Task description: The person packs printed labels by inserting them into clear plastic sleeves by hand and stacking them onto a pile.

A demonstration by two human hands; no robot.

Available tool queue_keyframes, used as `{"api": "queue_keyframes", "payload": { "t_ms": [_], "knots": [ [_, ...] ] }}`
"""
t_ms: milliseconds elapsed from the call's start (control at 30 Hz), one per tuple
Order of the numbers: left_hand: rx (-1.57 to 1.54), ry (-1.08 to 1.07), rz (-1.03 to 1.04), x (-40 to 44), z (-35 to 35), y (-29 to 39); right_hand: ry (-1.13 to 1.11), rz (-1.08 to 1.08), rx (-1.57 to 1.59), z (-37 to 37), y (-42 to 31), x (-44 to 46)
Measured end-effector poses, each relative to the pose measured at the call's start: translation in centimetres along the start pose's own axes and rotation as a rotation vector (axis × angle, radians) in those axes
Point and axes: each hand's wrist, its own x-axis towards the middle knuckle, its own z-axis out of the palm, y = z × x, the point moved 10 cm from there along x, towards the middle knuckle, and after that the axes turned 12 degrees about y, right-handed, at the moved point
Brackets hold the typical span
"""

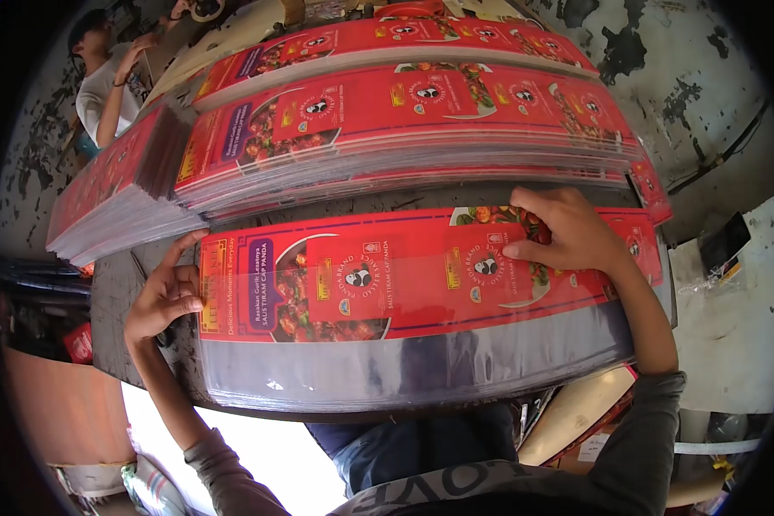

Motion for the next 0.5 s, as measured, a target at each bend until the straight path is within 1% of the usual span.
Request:
{"api": "queue_keyframes", "payload": {
  "t_ms": [300,500],
  "knots": [
    [0.049,-0.006,0.015,-0.13,0.33,0.58,0.016,0.032,0.023,0.04,0.26,-0.07],
    [0.046,0.006,0.023,-0.01,0.1,0.22,-0.013,0.046,0.062,0.35,0.51,-0.23]
  ]
}}
